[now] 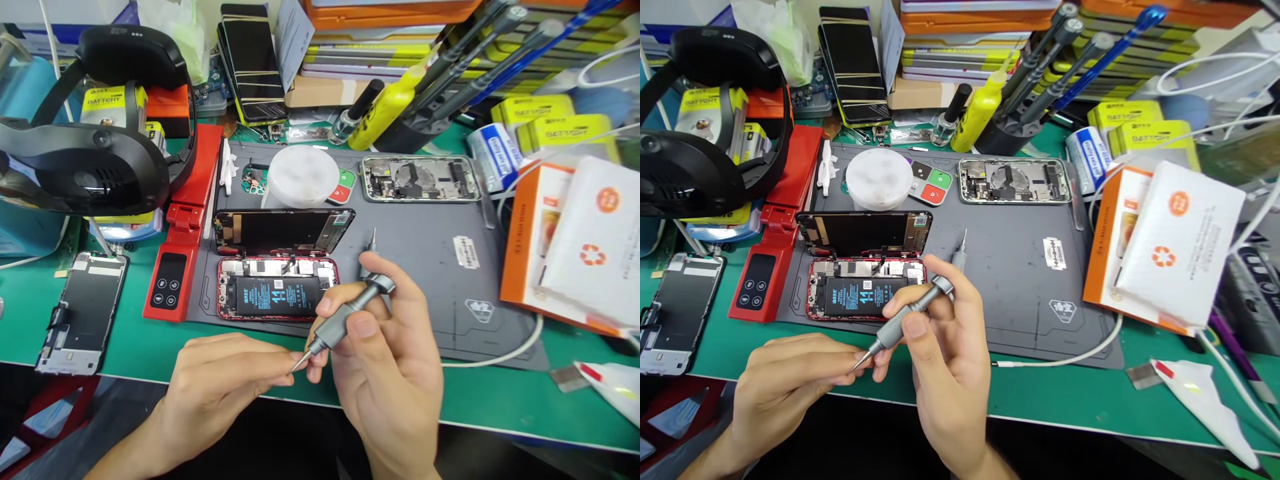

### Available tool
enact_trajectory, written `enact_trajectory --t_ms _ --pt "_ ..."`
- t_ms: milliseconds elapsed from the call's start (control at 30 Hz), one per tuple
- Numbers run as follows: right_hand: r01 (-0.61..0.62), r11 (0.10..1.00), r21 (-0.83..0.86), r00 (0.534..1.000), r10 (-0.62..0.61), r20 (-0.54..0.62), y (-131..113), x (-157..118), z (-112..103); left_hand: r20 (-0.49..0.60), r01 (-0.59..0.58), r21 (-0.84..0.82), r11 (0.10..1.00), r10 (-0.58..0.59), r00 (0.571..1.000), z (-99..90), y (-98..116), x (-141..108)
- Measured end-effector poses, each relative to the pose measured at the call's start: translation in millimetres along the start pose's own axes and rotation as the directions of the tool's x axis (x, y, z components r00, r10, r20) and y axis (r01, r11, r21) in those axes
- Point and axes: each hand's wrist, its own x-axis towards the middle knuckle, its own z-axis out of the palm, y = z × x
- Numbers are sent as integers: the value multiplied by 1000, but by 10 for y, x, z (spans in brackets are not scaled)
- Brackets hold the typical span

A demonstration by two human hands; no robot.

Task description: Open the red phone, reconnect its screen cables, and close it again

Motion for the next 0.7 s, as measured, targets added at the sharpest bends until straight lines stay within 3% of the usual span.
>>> enact_trajectory --t_ms 500,600,667,700 --pt "-59 997 50 998 59 1 -2 35 -12 -3 -22 -33 999 22 1000 14 -31 1" --pt "-76 993 88 994 83 -78 5 102 -73 -18 -10 145 989 12 1000 -80 60 11" --pt "-45 994 104 988 60 -140 -9 148 -127 -70 20 396 918 9 997 -226 184 86" --pt "-34 994 100 986 50 -160 -27 165 -151 -149 52 507 861 29 988 -316 253 155"
